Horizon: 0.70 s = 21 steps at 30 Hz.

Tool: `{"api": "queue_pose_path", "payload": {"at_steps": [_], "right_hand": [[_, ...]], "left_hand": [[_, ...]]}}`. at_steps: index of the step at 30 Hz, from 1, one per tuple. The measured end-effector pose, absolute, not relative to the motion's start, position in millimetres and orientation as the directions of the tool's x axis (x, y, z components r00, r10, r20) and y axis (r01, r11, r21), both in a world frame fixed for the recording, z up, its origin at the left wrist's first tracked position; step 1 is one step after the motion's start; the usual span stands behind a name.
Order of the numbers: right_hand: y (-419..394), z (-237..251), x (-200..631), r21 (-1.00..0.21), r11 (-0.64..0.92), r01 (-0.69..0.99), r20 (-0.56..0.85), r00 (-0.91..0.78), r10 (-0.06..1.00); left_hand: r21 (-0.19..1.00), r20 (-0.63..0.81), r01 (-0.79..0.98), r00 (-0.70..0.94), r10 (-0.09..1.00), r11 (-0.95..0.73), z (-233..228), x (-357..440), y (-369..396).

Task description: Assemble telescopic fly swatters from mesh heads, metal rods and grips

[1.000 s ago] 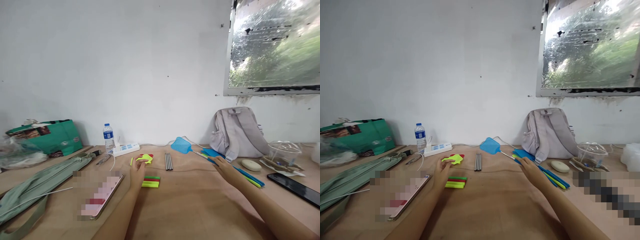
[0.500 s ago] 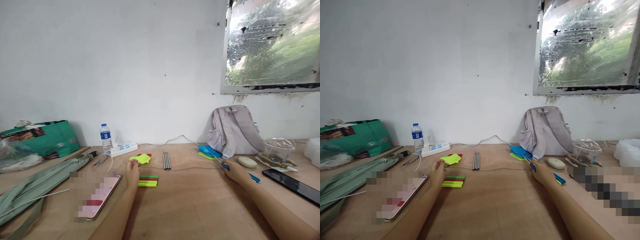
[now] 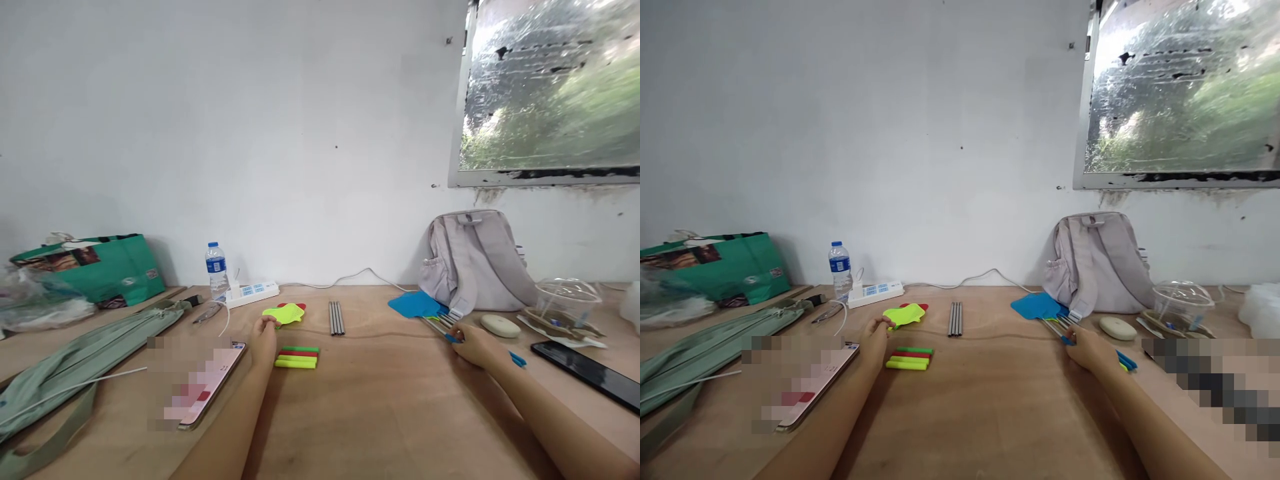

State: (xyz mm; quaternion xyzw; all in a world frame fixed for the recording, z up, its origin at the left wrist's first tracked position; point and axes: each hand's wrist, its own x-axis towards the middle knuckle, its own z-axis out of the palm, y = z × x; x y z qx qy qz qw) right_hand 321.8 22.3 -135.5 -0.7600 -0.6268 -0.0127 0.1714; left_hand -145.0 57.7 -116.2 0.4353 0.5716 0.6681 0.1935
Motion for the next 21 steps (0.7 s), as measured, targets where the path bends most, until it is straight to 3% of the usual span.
{"api": "queue_pose_path", "payload": {"at_steps": [6, 9, 12, 15, 18, 21], "right_hand": [[13, -127, 314, -0.145, -0.235, 0.961, 0.272, 0.267, 0.925], [7, -122, 292, -0.078, -0.197, 0.977, 0.300, 0.211, 0.930], [3, -126, 248, -0.083, 0.116, 0.990, 0.358, -0.078, 0.930], [8, -137, 188, -0.186, 0.408, 0.894, 0.385, -0.316, 0.867], [26, -141, 132, -0.299, 0.502, 0.811, 0.457, -0.340, 0.822], [48, -134, 98, -0.350, 0.496, 0.795, 0.505, -0.286, 0.814]], "left_hand": [[0.847, 0.462, 0.464, -0.402, 0.791, -0.259, -111, -153, 54], [0.604, 0.582, 0.733, -0.137, 0.802, -0.313, -106, -148, 49], [0.310, 0.575, 0.880, 0.129, 0.808, -0.361, -102, -134, 43], [0.153, 0.534, 0.897, 0.278, 0.798, -0.415, -101, -121, 37], [0.145, 0.544, 0.887, 0.298, 0.784, -0.438, -105, -116, 36], [0.282, 0.605, 0.849, 0.203, 0.770, -0.446, -114, -123, 43]]}}
